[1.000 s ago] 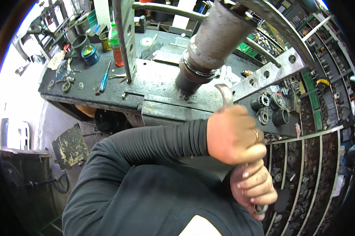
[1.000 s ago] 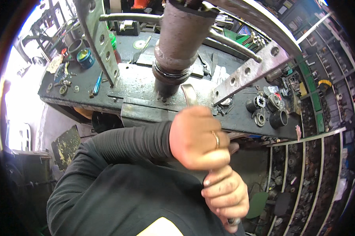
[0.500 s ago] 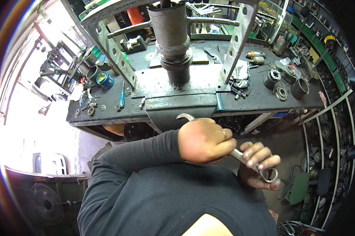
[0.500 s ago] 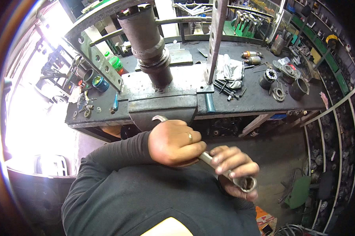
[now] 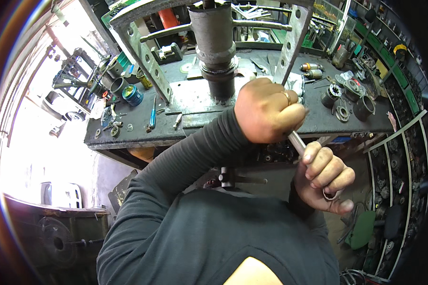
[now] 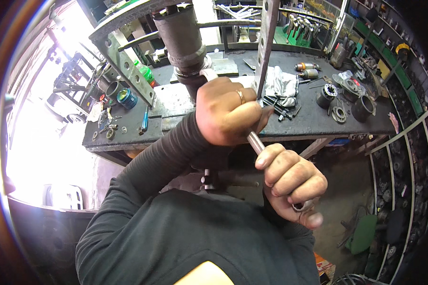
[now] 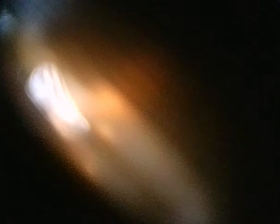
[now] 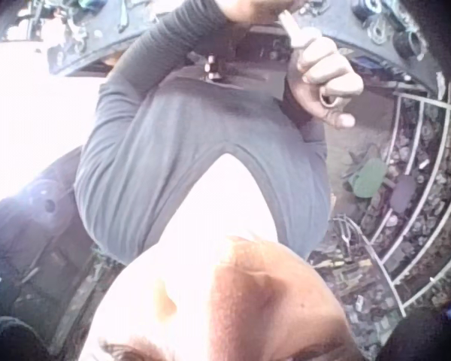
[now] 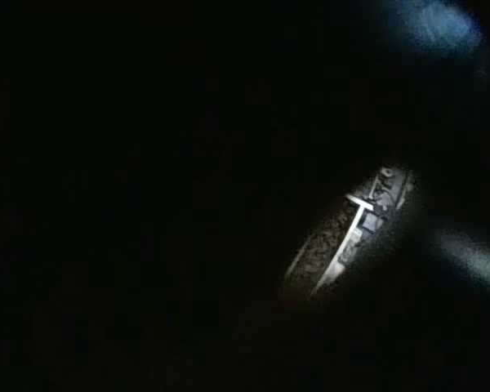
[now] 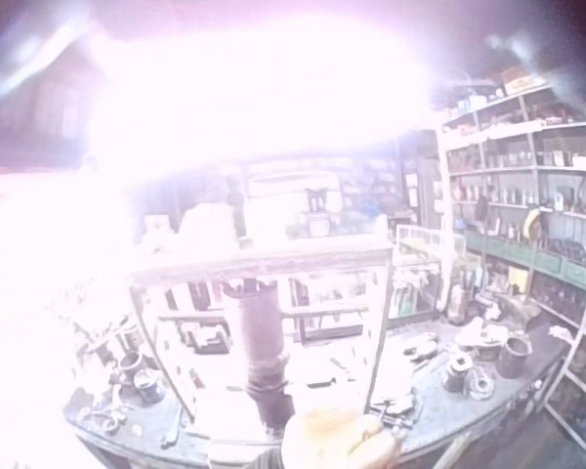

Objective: The person operates a manual hydraulic press in a workshop, repeatedly turning the handle to lower and raise the ram. They adjust a cylindrical metal part under the press and continue the pressing cycle multiple times.

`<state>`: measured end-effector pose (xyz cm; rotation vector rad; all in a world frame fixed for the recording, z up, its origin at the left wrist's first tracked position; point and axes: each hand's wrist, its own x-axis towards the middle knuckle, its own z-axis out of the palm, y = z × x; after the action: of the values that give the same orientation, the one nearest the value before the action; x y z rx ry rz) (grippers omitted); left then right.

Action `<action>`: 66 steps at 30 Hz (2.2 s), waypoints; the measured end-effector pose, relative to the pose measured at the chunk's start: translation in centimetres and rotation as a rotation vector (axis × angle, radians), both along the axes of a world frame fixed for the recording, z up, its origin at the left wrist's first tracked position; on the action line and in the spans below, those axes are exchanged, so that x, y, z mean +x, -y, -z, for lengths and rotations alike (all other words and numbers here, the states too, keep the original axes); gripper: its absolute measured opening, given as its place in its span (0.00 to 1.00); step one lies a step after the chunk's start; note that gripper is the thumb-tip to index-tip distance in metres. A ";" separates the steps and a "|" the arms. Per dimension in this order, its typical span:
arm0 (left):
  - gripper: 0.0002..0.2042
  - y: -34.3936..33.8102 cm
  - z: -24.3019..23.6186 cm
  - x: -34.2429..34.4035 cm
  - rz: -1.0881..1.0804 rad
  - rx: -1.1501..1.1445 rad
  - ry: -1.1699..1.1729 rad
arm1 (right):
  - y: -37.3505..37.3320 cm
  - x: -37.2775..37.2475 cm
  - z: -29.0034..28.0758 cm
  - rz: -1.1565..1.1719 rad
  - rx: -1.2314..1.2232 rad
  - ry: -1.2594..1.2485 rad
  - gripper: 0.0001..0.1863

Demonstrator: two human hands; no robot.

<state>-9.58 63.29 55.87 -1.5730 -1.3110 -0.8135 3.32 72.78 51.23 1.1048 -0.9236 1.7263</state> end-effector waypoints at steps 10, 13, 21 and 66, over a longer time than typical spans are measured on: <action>0.15 -0.1 1.7 -3.6 -0.048 0.056 0.039 | -0.8 -3.5 0.0 -0.026 0.097 0.043 0.25; 0.14 0.1 2.1 -3.1 -0.076 0.040 0.063 | -0.6 -3.0 0.4 -0.004 0.044 0.105 0.27; 0.07 0.8 1.2 -3.1 -0.051 0.013 0.144 | -1.1 -2.9 -1.9 -0.139 -0.109 0.227 0.27; 0.09 -0.1 1.3 -3.3 0.053 0.119 0.283 | -0.9 -3.3 -6.1 -0.114 -0.025 0.253 0.24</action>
<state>-12.83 63.39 54.58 -1.4406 -1.3955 -1.1596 0.01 73.72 57.32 0.9518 -1.0052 1.9995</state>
